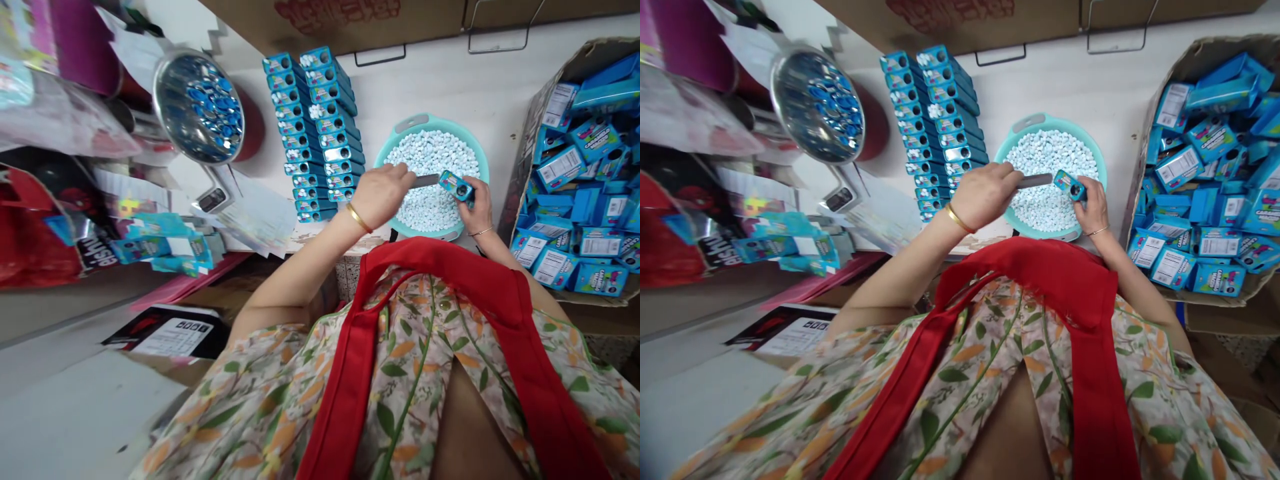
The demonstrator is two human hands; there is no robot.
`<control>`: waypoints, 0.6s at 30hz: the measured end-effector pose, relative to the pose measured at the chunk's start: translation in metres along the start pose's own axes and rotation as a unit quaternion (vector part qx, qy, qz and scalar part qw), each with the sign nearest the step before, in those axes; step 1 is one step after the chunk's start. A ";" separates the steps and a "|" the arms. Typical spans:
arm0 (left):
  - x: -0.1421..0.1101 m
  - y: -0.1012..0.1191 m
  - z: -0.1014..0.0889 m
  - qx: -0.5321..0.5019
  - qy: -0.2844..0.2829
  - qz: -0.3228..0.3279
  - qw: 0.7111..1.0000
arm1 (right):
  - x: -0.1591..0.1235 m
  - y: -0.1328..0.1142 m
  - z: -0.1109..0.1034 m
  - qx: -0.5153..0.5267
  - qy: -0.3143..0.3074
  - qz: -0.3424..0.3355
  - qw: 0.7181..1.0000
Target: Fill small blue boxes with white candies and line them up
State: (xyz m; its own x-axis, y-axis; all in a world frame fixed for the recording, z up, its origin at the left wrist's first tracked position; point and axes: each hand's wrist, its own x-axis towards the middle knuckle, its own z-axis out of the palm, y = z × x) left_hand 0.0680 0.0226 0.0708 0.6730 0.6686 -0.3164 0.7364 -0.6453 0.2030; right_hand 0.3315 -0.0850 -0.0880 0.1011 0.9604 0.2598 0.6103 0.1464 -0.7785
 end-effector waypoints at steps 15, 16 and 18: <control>0.067 0.040 0.179 -0.313 -0.088 0.000 0.946 | 0.007 0.004 -0.029 0.015 0.054 0.100 0.993; 0.065 0.033 0.178 -0.322 -0.080 0.011 0.943 | 0.006 0.005 -0.030 0.015 0.057 0.103 0.993; 0.052 0.013 0.170 -0.334 -0.053 0.048 0.940 | 0.005 0.008 -0.031 0.015 0.063 0.108 0.992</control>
State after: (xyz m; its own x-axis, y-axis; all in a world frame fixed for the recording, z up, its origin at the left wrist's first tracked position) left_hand 0.1012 -0.0138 -0.1001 0.7536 0.5563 -0.3501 0.5753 -0.3005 0.7607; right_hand 0.3611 -0.0861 -0.0755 0.3246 0.9334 0.1529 0.5411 -0.0507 -0.8395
